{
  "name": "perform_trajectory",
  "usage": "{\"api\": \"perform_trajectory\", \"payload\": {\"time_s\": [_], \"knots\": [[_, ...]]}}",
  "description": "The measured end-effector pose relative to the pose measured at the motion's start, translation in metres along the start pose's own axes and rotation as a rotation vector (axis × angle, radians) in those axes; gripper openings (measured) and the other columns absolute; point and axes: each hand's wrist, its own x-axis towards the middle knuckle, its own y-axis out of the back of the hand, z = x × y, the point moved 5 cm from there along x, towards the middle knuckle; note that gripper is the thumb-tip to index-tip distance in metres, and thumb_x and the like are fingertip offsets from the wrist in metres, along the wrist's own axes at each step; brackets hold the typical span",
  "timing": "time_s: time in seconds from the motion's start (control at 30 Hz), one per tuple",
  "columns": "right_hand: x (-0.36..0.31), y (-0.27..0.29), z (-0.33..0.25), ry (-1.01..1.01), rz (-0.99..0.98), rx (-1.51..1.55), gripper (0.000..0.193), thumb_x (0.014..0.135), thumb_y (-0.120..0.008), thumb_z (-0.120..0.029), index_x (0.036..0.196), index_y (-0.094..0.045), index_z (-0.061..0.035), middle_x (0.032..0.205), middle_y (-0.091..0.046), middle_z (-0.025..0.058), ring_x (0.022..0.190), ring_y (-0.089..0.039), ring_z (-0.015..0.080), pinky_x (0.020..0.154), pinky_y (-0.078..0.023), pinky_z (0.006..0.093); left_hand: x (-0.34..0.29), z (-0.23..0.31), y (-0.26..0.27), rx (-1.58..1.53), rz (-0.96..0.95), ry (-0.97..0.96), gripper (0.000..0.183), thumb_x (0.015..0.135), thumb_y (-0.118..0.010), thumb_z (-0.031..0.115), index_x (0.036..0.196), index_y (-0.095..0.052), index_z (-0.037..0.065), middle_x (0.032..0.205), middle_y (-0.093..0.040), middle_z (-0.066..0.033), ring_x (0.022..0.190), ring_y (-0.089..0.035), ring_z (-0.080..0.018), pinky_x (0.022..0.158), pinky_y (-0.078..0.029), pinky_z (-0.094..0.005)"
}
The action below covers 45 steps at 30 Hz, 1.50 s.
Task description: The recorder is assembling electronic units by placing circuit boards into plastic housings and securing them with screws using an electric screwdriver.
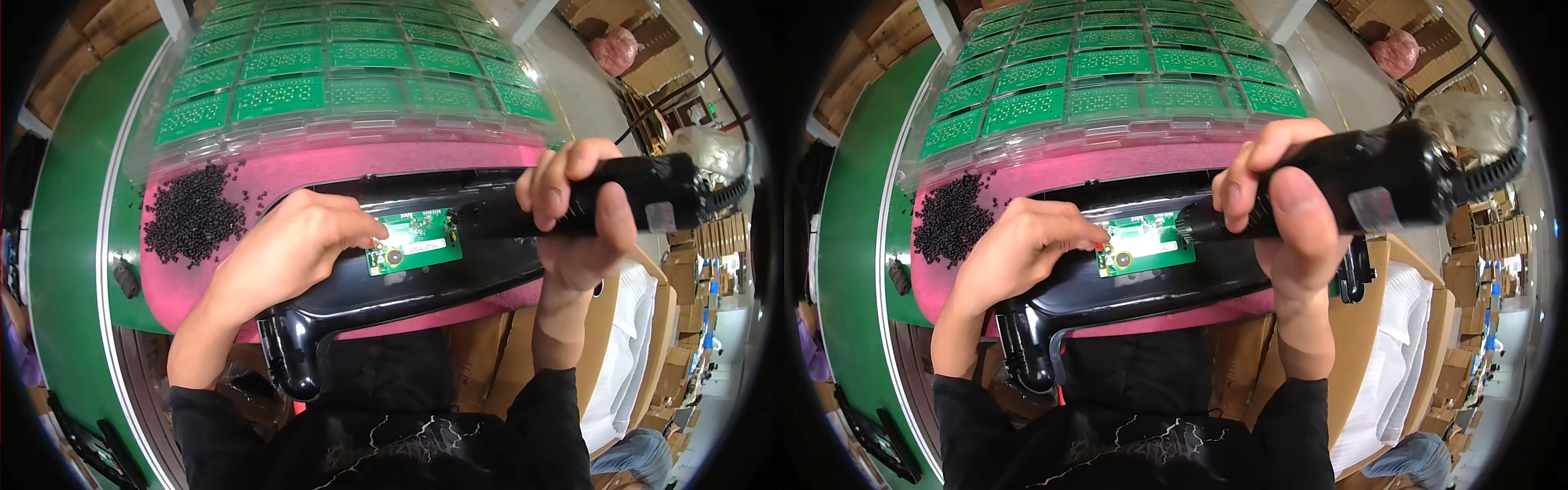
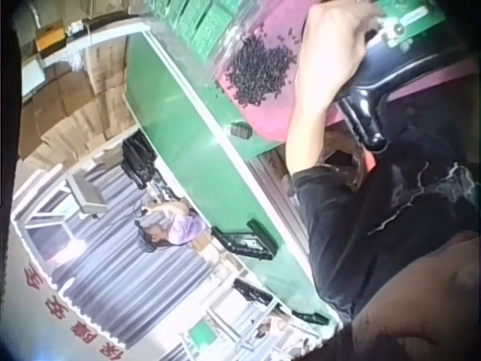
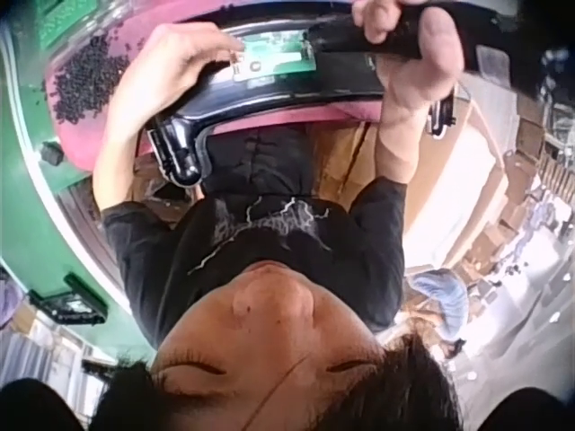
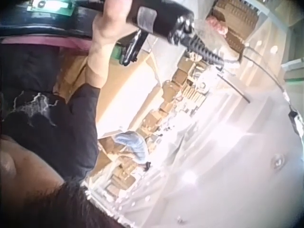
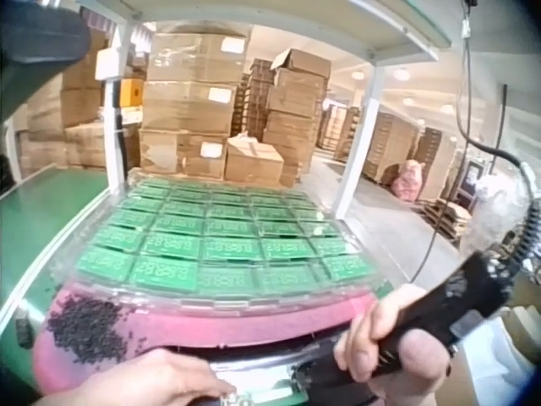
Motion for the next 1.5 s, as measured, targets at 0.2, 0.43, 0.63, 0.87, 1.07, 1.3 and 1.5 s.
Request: {"api": "perform_trajectory", "payload": {"time_s": [0.2, 0.43, 0.63, 0.87, 1.07, 1.3, 1.5], "knots": [[0.000, 0.007, 0.010, -0.053, 0.041, -0.068, 0.030, 0.089, -0.057, -0.033, 0.099, -0.052, -0.0041, 0.071, -0.053, 0.0033, 0.058, -0.045, 0.0118, 0.062, -0.041, 0.0296, -0.002, 0.002, -0.013, 0.195, -0.178, -0.061, 0.047, 0.065, -0.058, -0.014, 0.105, -0.073, 0.007, 0.077, -0.063, -0.0093, 0.078, -0.063, -0.0295, 0.071, -0.051, -0.0416], [0.008, 0.002, 0.017, -0.098, 0.009, -0.144, 0.030, 0.090, -0.057, -0.033, 0.097, -0.051, -0.0043, 0.070, -0.052, 0.0028, 0.058, -0.045, 0.0113, 0.062, -0.040, 0.0288, -0.004, -0.005, -0.018, 0.238, -0.188, 0.012, 0.047, 0.065, -0.058, -0.014, 0.104, -0.074, 0.008, 0.077, -0.062, -0.0087, 0.079, -0.063, -0.0285, 0.071, -0.051, -0.0415], [0.019, -0.001, 0.024, -0.088, -0.100, 0.027, 0.021, 0.086, -0.064, -0.018, 0.091, -0.058, 0.0016, 0.065, -0.058, 0.0065, 0.054, -0.054, 0.0135, 0.055, -0.048, 0.0280, -0.003, -0.004, -0.018, 0.319, -0.188, 0.067, 0.047, 0.066, -0.059, -0.013, 0.104, -0.075, 0.010, 0.077, -0.063, -0.0076, 0.080, -0.062, -0.0271, 0.071, -0.051, -0.0407], [0.017, -0.009, 0.026, -0.129, -0.107, -0.123, 0.037, 0.086, -0.062, -0.039, 0.096, -0.052, -0.0043, 0.063, -0.049, 0.0008, 0.052, -0.045, 0.0109, 0.055, -0.038, 0.0277, -0.004, -0.003, -0.016, 0.331, -0.196, 0.079, 0.048, 0.067, -0.059, -0.011, 0.105, -0.075, 0.012, 0.077, -0.063, -0.0072, 0.081, -0.063, -0.0269, 0.072, -0.051, -0.0406], [0.006, -0.016, 0.013, -0.017, -0.093, 0.062, 0.039, 0.089, -0.059, -0.042, 0.096, -0.051, -0.0048, 0.065, -0.049, -0.0008, 0.053, -0.045, 0.0105, 0.056, -0.039, 0.0287, -0.006, -0.004, -0.016, 0.328, -0.182, 0.041, 0.046, 0.066, -0.060, -0.010, 0.105, -0.074, 0.009, 0.082, -0.064, -0.0092, 0.082, -0.063, -0.0289, 0.072, -0.051, -0.0417], [0.014, -0.042, -0.022, 0.100, -0.057, 0.369, 0.036, 0.091, -0.058, -0.041, 0.100, -0.049, -0.0076, 0.074, -0.049, -0.0019, 0.059, -0.049, 0.0088, 0.064, -0.041, 0.0268, 0.003, 0.017, 0.004, -0.085, 0.175, -0.238, 0.023, 0.077, -0.074, -0.002, 0.099, -0.071, -0.002, 0.082, -0.071, -0.0137, 0.072, -0.068, -0.0287, 0.061, -0.054, -0.0355], [0.017, -0.050, -0.019, 0.103, -0.055, 0.295, 0.035, 0.092, -0.057, -0.041, 0.100, -0.049, -0.0078, 0.074, -0.049, -0.0017, 0.060, -0.048, 0.0086, 0.066, -0.040, 0.0271, 0.000, 0.014, 0.003, -0.022, 0.267, -0.243, 0.031, 0.068, -0.076, -0.008, 0.097, -0.071, -0.003, 0.080, -0.070, -0.0137, 0.072, -0.067, -0.0279, 0.063, -0.053, -0.0347]]}}
